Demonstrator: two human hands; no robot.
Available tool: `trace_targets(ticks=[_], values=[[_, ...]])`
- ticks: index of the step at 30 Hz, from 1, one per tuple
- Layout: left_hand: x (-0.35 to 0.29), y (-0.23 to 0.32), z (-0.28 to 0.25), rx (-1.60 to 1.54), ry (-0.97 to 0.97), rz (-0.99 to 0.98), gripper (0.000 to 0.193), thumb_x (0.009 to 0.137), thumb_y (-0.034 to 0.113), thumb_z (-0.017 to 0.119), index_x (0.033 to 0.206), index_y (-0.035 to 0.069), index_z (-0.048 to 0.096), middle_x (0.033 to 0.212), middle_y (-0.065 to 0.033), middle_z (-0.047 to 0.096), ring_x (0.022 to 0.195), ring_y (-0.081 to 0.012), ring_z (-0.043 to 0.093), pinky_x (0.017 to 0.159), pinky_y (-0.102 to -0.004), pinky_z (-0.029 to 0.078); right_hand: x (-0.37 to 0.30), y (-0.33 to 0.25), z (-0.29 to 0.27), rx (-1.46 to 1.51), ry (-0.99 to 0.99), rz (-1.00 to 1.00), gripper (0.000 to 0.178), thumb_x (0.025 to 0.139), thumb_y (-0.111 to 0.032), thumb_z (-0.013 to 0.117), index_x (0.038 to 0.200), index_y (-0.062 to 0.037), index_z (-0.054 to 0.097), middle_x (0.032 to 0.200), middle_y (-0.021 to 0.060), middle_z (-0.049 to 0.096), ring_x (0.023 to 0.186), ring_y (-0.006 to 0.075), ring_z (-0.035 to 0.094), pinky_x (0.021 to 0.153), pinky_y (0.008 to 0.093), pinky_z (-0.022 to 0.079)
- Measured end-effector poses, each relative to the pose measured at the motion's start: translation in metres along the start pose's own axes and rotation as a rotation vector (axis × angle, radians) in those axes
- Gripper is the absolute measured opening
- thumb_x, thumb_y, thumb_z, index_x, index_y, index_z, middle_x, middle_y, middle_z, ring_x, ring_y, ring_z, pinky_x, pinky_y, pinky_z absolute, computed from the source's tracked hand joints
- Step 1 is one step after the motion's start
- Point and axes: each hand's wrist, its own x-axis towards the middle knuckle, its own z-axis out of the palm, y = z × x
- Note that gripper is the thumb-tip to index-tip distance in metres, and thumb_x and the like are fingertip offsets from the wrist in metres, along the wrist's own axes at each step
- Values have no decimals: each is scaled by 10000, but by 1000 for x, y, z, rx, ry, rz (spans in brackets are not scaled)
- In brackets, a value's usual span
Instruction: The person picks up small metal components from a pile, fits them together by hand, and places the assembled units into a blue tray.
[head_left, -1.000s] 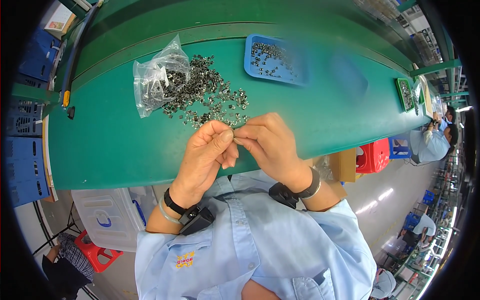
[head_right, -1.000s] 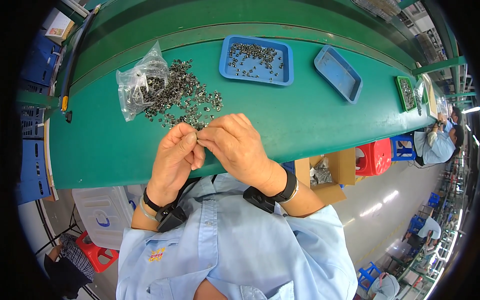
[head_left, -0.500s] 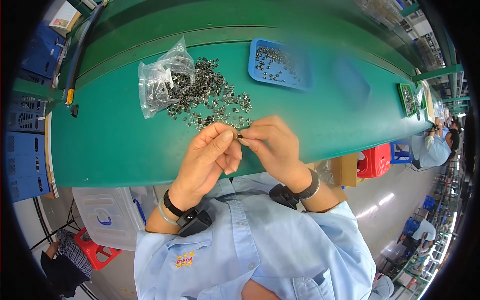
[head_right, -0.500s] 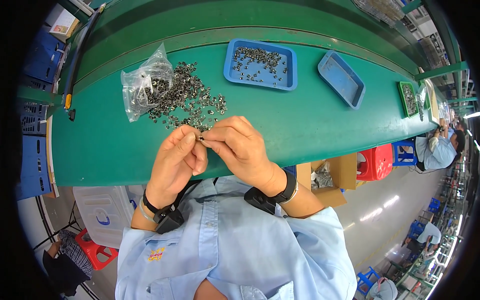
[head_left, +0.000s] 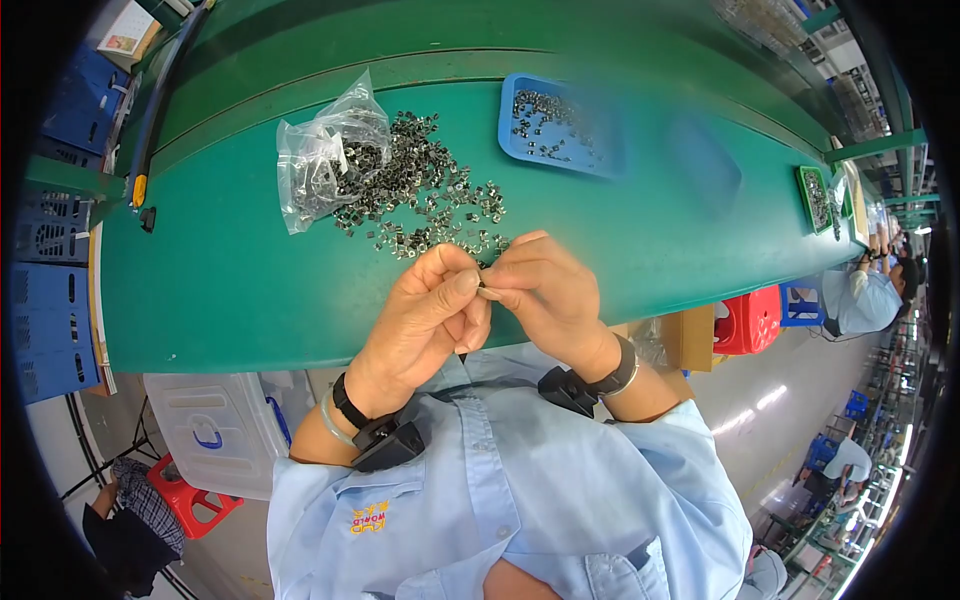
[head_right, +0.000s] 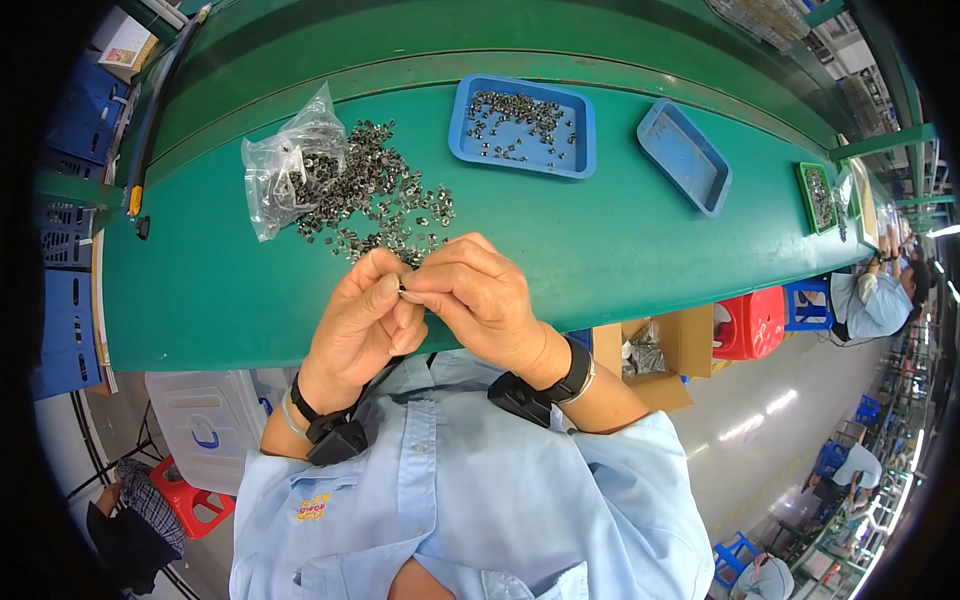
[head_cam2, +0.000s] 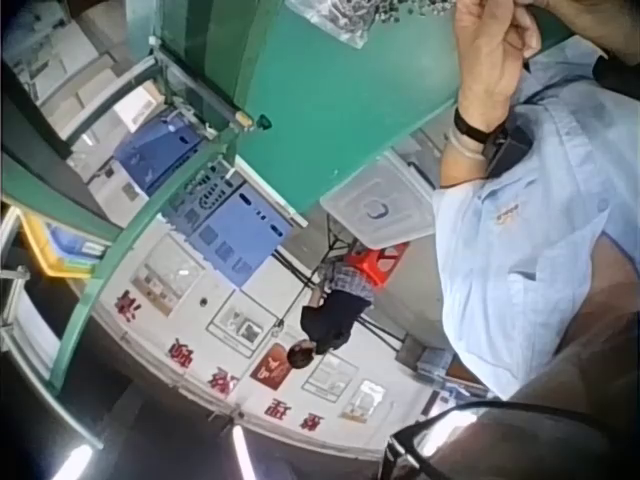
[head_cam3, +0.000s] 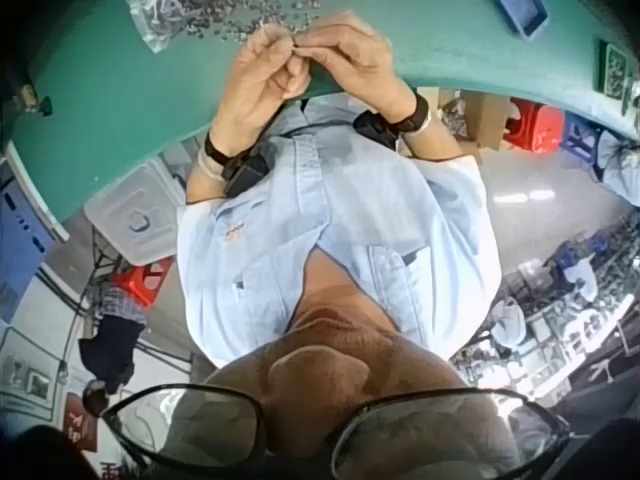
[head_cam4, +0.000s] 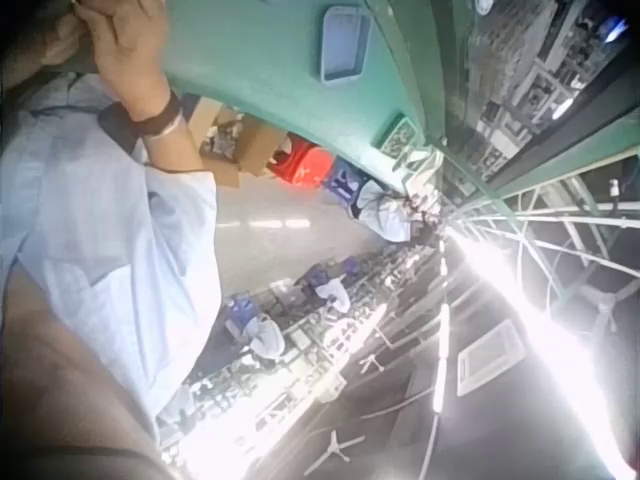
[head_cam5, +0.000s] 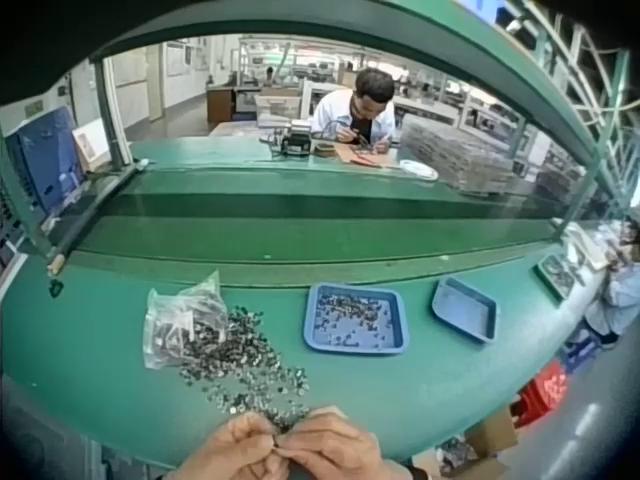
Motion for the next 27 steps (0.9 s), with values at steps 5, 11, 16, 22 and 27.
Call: trace_targets(ticks=[5, 11, 16, 22, 27], values=[[-2, 3, 3, 82, 53, -7, 164, 937, 216, 556, 913, 63, 504, 647, -50, 549, 492, -137, 473, 441, -257, 352, -3, 3, 2, 30, -4, 44, 135, 753, -45, 715, 869, -59, 648, 847, 68, 636, 818, 232, 595, 746, 333, 486], [-3, 4, 8, 15, 106, -11, 161, 939, 208, 558, 888, 64, 505, 624, -43, 540, 501, -128, 475, 439, -247, 350, -5, 4, 5, 141, 28, 149, 121, 757, -42, 717, 856, -57, 650, 852, 62, 641, 827, 219, 598, 742, 327, 488], [-2, 2, 4, 63, 87, -19, 176, 950, 234, 535, 895, 70, 501, 618, -38, 530, 498, -129, 478, 442, -250, 351, -7, 6, 6, 171, 38, 162, 112, 773, -50, 707, 873, -67, 661, 851, 50, 638, 812, 193, 604, 706, 303, 499], [0, 1, 5, 152, 94, -19, 182, 956, 250, 517, 936, 69, 502, 631, -35, 524, 494, -135, 478, 443, -256, 351, -6, 4, 3, 171, 54, 182, 108, 777, -47, 704, 875, -69, 663, 848, 45, 635, 801, 174, 605, 684, 288, 501], [-2, 6, 7, 98, 129, 2, 155, 962, 214, 510, 996, 64, 529, 649, -38, 534, 522, -113, 484, 458, -243, 368, 21, 19, -32, -184, 40, 67, 86, 795, -61, 690, 865, -46, 642, 850, 53, 627, 802, 193, 592, 712, 293, 485]])
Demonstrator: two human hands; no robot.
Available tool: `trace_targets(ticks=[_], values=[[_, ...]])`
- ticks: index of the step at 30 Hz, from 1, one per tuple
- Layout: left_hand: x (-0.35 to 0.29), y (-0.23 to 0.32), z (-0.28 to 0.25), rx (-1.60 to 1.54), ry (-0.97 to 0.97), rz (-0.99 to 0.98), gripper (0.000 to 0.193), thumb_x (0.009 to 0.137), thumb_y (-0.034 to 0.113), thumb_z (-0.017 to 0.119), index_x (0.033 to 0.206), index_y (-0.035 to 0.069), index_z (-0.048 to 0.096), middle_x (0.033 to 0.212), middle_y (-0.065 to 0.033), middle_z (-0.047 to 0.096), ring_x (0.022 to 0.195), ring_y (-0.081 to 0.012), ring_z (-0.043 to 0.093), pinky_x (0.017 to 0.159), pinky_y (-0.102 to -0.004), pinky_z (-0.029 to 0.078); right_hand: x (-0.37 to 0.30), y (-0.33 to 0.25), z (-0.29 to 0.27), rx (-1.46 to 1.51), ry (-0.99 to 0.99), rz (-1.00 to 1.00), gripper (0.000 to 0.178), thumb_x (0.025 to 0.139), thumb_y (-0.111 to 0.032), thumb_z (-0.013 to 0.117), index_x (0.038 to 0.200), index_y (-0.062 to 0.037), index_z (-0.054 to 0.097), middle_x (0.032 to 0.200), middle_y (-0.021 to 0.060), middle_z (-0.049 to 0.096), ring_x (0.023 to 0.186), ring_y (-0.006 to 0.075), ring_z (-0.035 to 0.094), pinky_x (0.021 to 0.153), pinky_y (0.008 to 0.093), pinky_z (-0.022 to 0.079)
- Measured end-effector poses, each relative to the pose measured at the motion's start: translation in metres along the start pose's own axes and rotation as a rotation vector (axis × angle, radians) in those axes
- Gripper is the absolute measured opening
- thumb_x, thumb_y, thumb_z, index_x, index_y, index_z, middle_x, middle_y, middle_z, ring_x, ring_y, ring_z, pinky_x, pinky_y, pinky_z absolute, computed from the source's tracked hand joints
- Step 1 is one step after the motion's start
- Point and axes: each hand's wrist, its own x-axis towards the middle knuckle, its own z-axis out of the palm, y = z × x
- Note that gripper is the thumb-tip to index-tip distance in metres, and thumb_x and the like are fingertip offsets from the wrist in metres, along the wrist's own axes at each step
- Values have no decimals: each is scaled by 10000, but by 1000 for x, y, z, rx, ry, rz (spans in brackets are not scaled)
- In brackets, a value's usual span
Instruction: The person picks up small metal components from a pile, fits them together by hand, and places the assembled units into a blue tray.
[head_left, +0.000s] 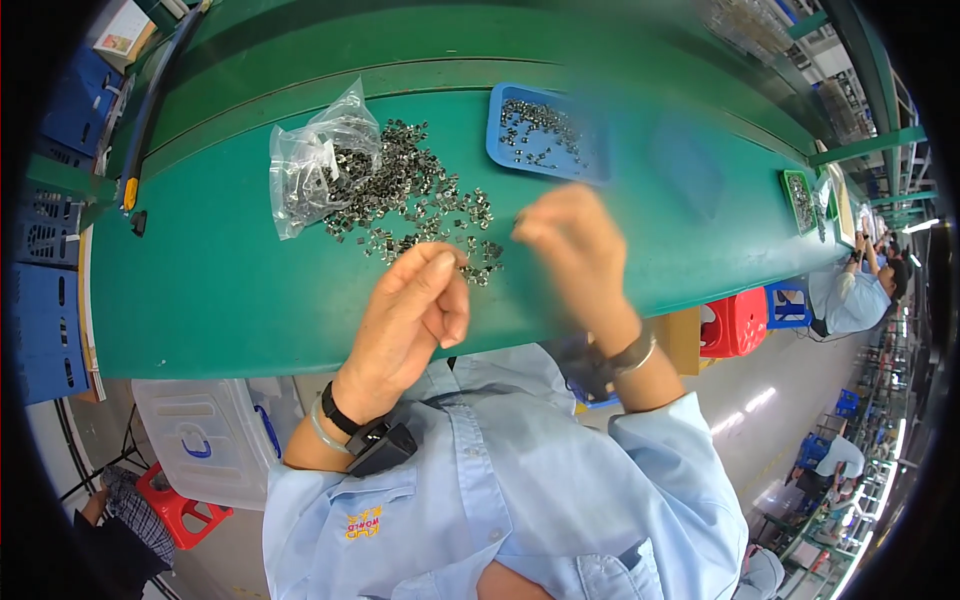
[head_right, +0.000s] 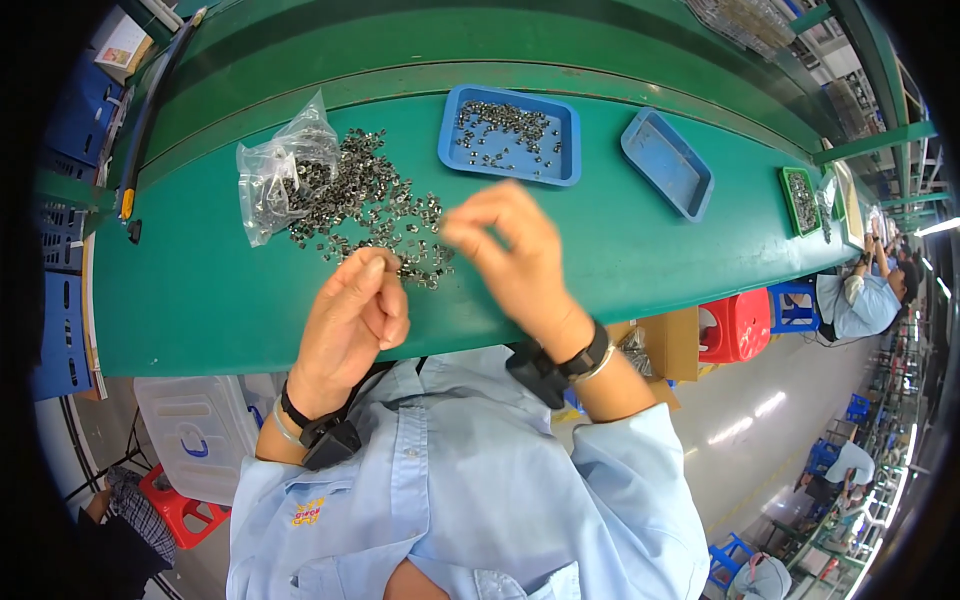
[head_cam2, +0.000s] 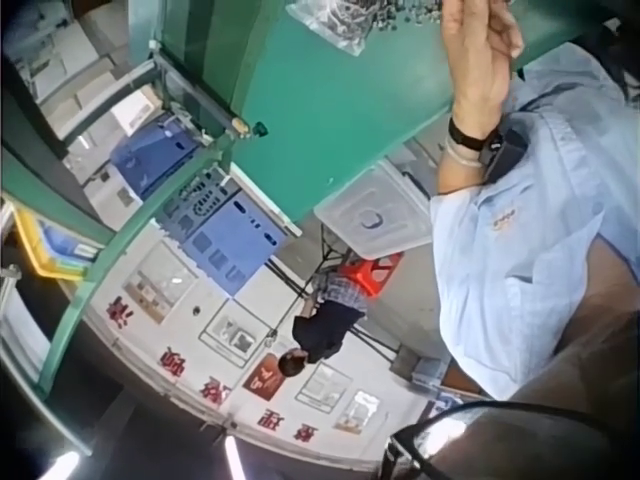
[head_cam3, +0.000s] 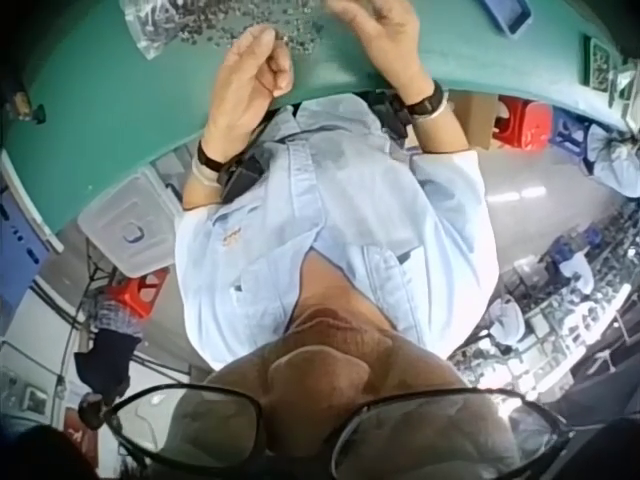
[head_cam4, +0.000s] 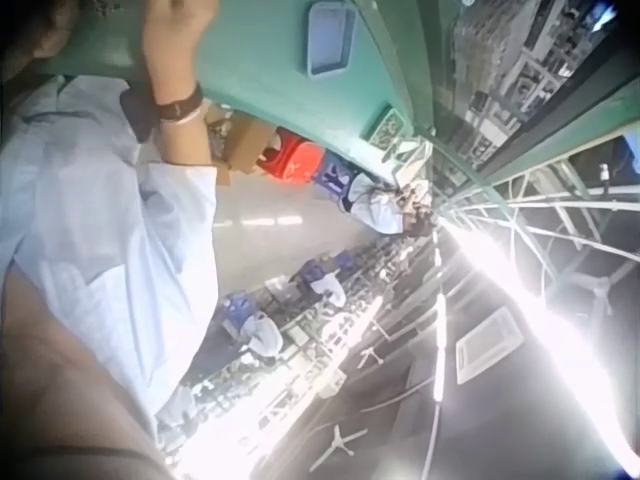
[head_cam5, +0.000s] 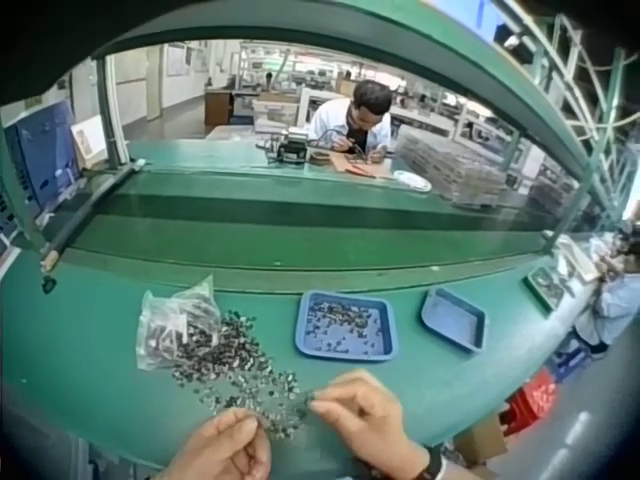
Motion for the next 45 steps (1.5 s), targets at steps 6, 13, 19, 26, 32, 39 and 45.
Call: trace_targets(ticks=[6, 13, 19, 26, 32, 39, 45], values=[[-5, -2, -14, -3, 76, 20, 140, 958, 176, 506, 1024, 55, 532, 660, -41, 533, 527, -119, 483, 467, -245, 371, 41, 26, -20, -123, 84, 281, 96, 814, -81, 650, 904, -48, 643, 885, 76, 613, 820, 213, 602, 720, 296, 489], [-4, -3, -19, -10, 92, -7, 133, 956, 166, 506, 1021, 53, 534, 652, -42, 534, 524, -122, 480, 467, -246, 370, 23, 35, -2, -295, -364, 57, 143, 818, -81, 630, 960, -69, 642, 866, 78, 596, 834, 262, 597, 711, 323, 488], [-2, -4, -17, -21, 89, -28, 135, 955, 168, 509, 1017, 51, 535, 643, -44, 533, 523, -120, 479, 470, -246, 375, 27, 37, 10, -405, -426, -86, 103, 807, -101, 640, 907, -75, 647, 856, 71, 585, 810, 264, 586, 714, 344, 481], [-1, -4, -13, 33, 69, -14, 143, 955, 180, 517, 1013, 52, 535, 654, -36, 538, 530, -110, 485, 472, -236, 375, 20, 25, 2, -149, -340, 135, 105, 782, -73, 674, 879, -53, 638, 846, 58, 588, 786, 235, 589, 686, 319, 485], [6, -4, 3, 112, 64, -13, 171, 954, 212, 528, 1011, 51, 537, 667, -27, 546, 537, -97, 490, 471, -227, 374, 4, -12, -4, 243, -275, 245, 161, 745, -10, 709, 888, -38, 642, 832, 52, 600, 761, 204, 583, 652, 302, 479], [5, -8, 3, 42, 20, -49, 191, 950, 227, 540, 1001, 43, 538, 667, -31, 555, 533, -88, 488, 474, -217, 381, -9, -24, 6, 94, -211, 41, 191, 736, -2, 710, 912, -45, 648, 851, 58, 627, 768, 208, 585, 669, 312, 482], [2, -11, 0, 62, 6, -28, 195, 952, 223, 536, 1006, 36, 545, 660, -38, 562, 532, -90, 491, 479, -214, 387, -15, -29, 12, 78, -155, 57, 210, 724, 5, 713, 917, -52, 651, 862, 63, 628, 788, 217, 586, 673, 318, 481]])
